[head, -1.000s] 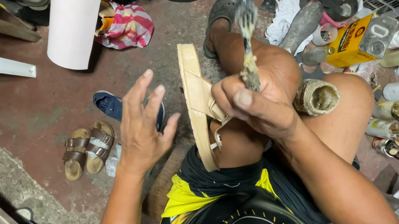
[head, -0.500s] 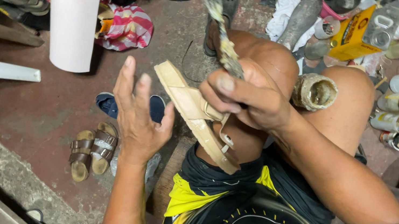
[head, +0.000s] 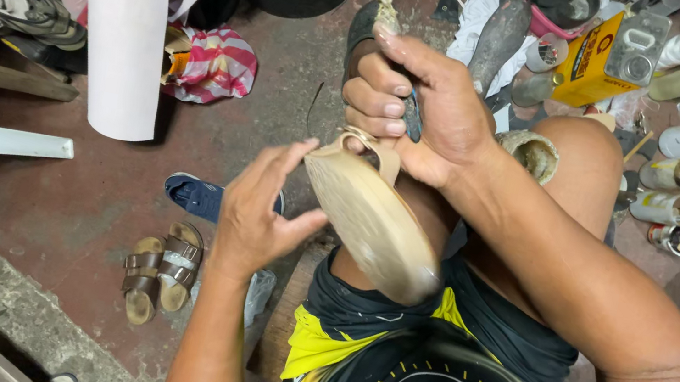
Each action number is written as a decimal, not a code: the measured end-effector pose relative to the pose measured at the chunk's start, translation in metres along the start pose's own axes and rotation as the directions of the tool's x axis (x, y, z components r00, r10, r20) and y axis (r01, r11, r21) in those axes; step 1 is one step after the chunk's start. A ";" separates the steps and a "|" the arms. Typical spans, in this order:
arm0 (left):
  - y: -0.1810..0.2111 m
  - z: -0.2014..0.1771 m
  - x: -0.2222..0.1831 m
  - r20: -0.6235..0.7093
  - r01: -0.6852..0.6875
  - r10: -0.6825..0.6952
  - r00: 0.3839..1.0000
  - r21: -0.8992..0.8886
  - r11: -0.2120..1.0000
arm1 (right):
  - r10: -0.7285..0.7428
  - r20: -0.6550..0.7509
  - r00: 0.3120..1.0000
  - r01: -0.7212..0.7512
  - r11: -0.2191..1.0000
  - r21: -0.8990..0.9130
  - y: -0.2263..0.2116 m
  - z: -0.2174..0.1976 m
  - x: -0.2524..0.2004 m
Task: The person applies adhesive to the side and bottom of a sandal using a brush and a container of glue, then holds the sandal while it sets.
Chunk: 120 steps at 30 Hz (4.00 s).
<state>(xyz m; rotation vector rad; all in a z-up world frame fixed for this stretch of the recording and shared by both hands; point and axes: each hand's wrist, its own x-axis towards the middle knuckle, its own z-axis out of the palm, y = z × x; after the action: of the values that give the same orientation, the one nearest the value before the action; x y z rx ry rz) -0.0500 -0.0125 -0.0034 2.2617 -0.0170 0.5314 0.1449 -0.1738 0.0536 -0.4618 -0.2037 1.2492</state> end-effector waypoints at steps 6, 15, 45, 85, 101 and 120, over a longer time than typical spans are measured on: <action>-0.005 0.016 -0.019 0.146 0.273 -0.232 0.962 -0.419 0.866 | -0.039 -0.063 0.997 0.044 0.995 0.085 -0.002 -0.008 -0.002; 0.007 0.041 -0.026 0.311 0.471 -0.434 0.845 -0.818 0.329 | -0.224 -0.084 0.971 0.217 0.972 -0.088 0.010 -0.037 -0.029; 0.002 0.072 -0.034 0.318 0.596 -0.587 0.745 -0.712 0.371 | -0.416 -0.266 0.869 0.059 0.622 -0.781 0.040 -0.044 -0.098; 0.006 0.104 -0.035 0.116 0.313 -0.429 0.896 -0.849 0.425 | -0.405 -0.341 0.848 0.002 0.645 -0.764 0.066 -0.031 -0.064; 0.017 0.075 -0.019 0.119 0.281 -0.301 0.946 -0.765 0.580 | -0.409 -0.327 0.852 0.172 0.809 -0.563 0.083 -0.041 -0.058; 0.053 -0.041 0.047 0.411 0.255 -0.297 0.862 0.155 0.954 | -0.581 0.223 0.783 0.130 -0.198 -0.971 0.082 -0.019 -0.076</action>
<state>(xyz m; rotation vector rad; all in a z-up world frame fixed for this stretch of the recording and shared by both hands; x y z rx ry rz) -0.0322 -0.0126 0.0765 2.3790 0.1120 -0.1316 0.0584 -0.2303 0.0077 -1.8205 -0.9934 0.0652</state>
